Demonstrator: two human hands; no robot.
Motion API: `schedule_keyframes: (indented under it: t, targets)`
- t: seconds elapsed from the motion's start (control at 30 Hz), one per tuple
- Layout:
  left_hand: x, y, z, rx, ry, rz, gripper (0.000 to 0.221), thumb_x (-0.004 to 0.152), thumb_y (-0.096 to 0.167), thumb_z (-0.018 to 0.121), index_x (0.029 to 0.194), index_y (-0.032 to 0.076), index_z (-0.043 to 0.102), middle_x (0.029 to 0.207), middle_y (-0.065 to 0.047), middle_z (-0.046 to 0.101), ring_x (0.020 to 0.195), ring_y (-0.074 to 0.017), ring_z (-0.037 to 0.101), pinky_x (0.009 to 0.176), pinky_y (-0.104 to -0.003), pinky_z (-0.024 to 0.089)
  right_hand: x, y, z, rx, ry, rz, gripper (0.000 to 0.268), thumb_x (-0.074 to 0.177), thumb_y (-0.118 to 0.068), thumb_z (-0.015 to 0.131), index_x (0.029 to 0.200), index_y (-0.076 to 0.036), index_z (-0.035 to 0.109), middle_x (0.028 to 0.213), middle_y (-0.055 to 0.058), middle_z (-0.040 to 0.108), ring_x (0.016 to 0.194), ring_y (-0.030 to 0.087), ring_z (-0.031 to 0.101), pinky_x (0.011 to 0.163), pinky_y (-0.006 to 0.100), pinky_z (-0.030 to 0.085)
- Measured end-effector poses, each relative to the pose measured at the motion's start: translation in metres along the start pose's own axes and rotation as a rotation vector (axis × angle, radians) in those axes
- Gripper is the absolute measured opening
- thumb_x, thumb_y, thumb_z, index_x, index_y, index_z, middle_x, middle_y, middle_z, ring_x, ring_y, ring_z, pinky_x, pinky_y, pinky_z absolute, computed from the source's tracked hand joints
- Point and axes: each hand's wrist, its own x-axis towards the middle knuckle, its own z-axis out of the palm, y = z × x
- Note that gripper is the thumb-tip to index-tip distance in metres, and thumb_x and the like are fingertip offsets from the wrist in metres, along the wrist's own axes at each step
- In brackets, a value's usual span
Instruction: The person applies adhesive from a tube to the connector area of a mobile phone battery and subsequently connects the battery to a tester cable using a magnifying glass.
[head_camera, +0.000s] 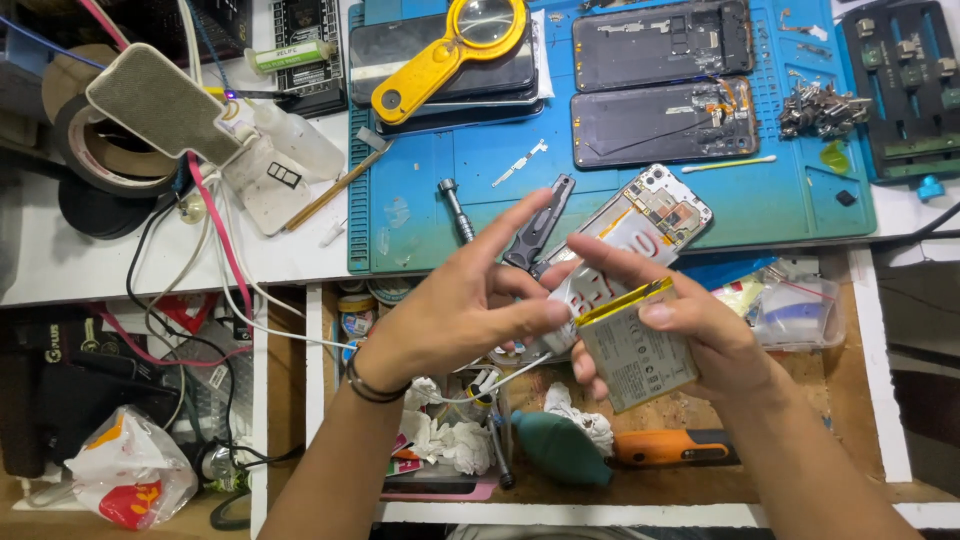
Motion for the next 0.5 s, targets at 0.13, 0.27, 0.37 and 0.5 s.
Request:
schedule_keyframes:
  t: [0.13,0.27,0.37,0.5]
  targets:
    - [0.008,-0.018,-0.001,-0.341,-0.159,-0.020,0.108,0.079,0.013,0.079,0.165,0.030,0.015,0.142,-0.033,0.055,0.060,-0.0020,0.059,0.055,-0.017,0.057,-0.006,-0.003,0.000,-0.041,-0.019,0.048,0.085,0.095,-0.020,0.071,0.163,-0.006,0.022,0.101,0.041,0.066,0.090,0.048,0.070,0.072,0.051,0.060]
    - [-0.008,-0.025,-0.019,-0.435,-0.164,0.049,0.103,0.084,0.011,0.079,0.167,0.013,0.019,0.108,-0.011,0.065,0.064,-0.0104,0.064,0.055,-0.020,0.058,-0.005,0.000,0.003,-0.039,-0.089,-0.077,0.064,0.099,-0.018,0.069,0.155,-0.006,0.041,0.167,0.025,0.021,0.093,0.048,0.068,0.073,0.051,0.056]
    - [-0.020,-0.045,-0.033,-0.554,-0.057,0.235,0.086,0.086,0.015,0.084,0.157,0.003,0.035,0.104,-0.016,0.074,0.083,-0.0201,0.072,0.064,-0.030,0.064,-0.004,-0.002,0.009,-0.007,-0.099,-0.106,0.059,0.100,-0.020,0.066,0.153,-0.005,0.044,0.165,0.025,0.027,0.091,0.047,0.067,0.072,0.052,0.053]
    - [-0.032,-0.052,-0.030,-0.839,0.205,0.651,0.070,0.091,0.014,0.090,0.145,-0.006,0.051,0.117,-0.022,0.066,0.085,-0.0407,0.073,0.072,-0.044,0.066,0.001,-0.006,0.018,0.053,-0.021,-0.123,0.065,0.092,-0.029,0.064,0.147,0.000,0.045,0.153,0.030,0.043,0.097,0.043,0.063,0.075,0.054,0.053]
